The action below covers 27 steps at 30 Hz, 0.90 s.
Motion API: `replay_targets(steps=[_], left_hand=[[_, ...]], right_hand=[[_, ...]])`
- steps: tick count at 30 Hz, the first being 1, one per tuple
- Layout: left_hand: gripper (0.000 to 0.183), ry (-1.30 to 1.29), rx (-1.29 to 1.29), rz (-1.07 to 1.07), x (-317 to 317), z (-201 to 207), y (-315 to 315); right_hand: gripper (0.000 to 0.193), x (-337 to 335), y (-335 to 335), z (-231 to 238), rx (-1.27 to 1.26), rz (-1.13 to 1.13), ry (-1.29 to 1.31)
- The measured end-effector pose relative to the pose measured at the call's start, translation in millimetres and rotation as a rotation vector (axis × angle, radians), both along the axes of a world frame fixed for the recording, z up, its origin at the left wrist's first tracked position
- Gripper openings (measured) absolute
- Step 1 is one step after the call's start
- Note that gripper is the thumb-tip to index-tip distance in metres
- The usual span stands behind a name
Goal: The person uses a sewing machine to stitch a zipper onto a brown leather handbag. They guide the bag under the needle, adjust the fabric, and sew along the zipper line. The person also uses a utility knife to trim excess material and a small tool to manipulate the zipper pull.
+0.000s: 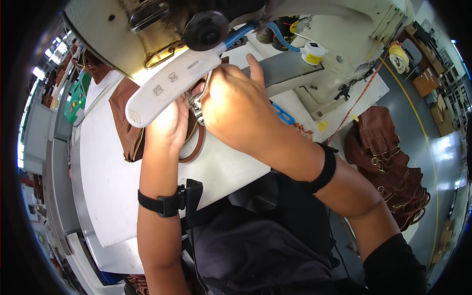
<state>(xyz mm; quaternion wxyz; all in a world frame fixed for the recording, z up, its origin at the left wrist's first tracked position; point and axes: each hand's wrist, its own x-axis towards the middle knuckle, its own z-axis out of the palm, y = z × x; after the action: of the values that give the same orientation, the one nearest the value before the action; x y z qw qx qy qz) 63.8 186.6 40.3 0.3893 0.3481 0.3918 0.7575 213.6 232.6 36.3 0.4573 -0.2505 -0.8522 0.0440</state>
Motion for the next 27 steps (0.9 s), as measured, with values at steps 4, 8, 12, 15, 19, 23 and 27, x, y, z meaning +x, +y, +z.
replay_targets(steps=[4,8,12,15,19,23,27], left_hand=[[0.039,-0.049,-0.114,0.069,7.5,2.5,-13.4],[0.04,-0.059,-0.143,0.16,23.0,2.9,-23.2],[0.037,-0.071,-0.153,0.17,26.9,-0.3,-27.6],[0.039,-0.116,-0.097,0.215,36.4,-0.7,-26.7],[0.042,-0.153,-0.126,0.214,38.8,-2.6,-36.1],[0.045,-0.21,-0.06,0.134,46.4,-6.2,-44.3],[0.045,-0.211,-0.009,0.09,48.0,-13.1,-49.8]], right_hand=[[0.022,6.0,-2.7,-0.9,0.109,-0.074,0.035],[0.03,14.2,-8.0,-1.9,0.128,-0.067,0.007],[0.037,16.8,-17.1,-5.8,0.181,-0.106,0.028],[0.043,25.5,-23.5,-6.0,0.138,-0.089,-0.027],[0.047,33.2,-31.3,-6.0,0.138,-0.079,-0.075],[0.045,40.0,-34.8,-5.6,0.155,-0.087,-0.096],[0.036,43.1,-29.5,-3.2,0.181,-0.078,-0.048]])
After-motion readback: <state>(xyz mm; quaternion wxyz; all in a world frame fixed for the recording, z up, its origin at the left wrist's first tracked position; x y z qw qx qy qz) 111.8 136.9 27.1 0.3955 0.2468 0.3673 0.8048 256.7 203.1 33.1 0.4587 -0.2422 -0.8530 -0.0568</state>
